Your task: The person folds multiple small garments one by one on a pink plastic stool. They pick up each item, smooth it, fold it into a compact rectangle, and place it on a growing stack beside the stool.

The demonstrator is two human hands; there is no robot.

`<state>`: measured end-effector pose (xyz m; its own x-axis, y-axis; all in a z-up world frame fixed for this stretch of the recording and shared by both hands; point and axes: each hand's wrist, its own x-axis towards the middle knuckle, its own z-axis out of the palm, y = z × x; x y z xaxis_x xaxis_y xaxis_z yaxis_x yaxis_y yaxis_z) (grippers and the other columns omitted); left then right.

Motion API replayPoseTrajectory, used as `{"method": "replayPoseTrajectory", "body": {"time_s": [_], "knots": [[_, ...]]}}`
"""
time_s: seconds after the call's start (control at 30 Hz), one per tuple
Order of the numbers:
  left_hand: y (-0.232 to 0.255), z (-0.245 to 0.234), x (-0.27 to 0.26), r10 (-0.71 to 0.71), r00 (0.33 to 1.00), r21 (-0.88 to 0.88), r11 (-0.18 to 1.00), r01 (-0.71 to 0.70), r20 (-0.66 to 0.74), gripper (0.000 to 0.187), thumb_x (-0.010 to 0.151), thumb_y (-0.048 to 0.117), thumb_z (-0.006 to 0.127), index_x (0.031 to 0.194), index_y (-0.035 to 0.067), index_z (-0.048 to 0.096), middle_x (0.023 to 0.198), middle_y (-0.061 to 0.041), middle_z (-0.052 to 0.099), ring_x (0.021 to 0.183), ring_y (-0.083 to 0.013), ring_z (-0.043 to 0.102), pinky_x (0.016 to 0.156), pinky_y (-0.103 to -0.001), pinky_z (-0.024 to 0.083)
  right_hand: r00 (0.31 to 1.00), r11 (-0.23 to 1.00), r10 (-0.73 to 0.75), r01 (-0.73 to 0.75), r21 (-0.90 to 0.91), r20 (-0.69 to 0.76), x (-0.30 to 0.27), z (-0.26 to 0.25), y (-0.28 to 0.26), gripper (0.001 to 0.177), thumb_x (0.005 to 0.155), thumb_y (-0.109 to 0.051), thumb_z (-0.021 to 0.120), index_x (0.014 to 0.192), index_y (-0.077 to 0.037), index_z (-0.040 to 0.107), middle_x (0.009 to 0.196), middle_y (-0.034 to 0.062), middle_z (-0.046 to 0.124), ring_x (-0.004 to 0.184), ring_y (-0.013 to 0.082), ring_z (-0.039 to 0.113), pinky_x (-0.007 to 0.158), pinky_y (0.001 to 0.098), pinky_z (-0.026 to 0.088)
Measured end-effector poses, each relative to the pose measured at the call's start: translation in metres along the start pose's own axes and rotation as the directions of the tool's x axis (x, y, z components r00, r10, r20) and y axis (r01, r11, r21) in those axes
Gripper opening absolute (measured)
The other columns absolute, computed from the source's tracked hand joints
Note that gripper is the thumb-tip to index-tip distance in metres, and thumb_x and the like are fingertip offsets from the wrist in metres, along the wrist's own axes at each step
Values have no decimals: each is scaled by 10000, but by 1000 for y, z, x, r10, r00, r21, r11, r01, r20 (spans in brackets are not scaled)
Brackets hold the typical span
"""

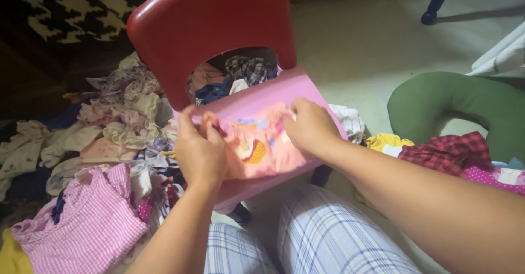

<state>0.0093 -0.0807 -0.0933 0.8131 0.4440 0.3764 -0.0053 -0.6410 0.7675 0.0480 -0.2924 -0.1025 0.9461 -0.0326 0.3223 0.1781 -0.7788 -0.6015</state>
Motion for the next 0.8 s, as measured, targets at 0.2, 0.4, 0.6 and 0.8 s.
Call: {"method": "replayPoseTrajectory", "body": {"time_s": [0.2, 0.4, 0.6, 0.8], "knots": [[8, 5, -9, 243, 967, 135, 963, -232, -74, 429, 882, 71, 664, 1308, 67, 614, 1365, -173, 601, 1318, -364, 528, 1113, -510, 398, 997, 983, -73, 71, -170, -6, -26, -11, -9, 488, 796, -323, 715, 1213, -74, 657, 1203, 219, 653, 1134, 416, 568, 906, 560, 425], [19, 41, -36, 507, 826, 208, 805, -556, 245, 472, 874, 281, 626, 1296, 69, 613, 1415, -197, 552, 1360, -400, 455, 1087, -642, 309, 956, 967, -252, 255, 2, -147, -53, -12, -13, 393, 887, -198, 612, 1253, -53, 629, 1246, 176, 644, 1184, 386, 583, 982, 528, 426], [19, 48, -44, 378, 861, 339, 805, -487, 341, 489, 877, 363, 601, 1284, 96, 639, 1399, -157, 583, 1367, -377, 455, 1097, -676, 266, 912, 985, -112, 156, 81, -395, -45, 6, 88, 134, 994, -108, 577, 1101, -28, 579, 1097, 179, 603, 1050, 354, 581, 958, 472, 465], [24, 45, -45, 388, 866, 338, 807, -484, 314, 475, 871, 347, 606, 1257, 73, 652, 1381, -173, 597, 1329, -377, 482, 1081, -674, 288, 753, 644, 640, -417, 642, -152, -29, 37, 267, 110, 997, -130, 585, 1012, -34, 636, 925, 128, 642, 790, 258, 606, 688, 407, 474]]}}
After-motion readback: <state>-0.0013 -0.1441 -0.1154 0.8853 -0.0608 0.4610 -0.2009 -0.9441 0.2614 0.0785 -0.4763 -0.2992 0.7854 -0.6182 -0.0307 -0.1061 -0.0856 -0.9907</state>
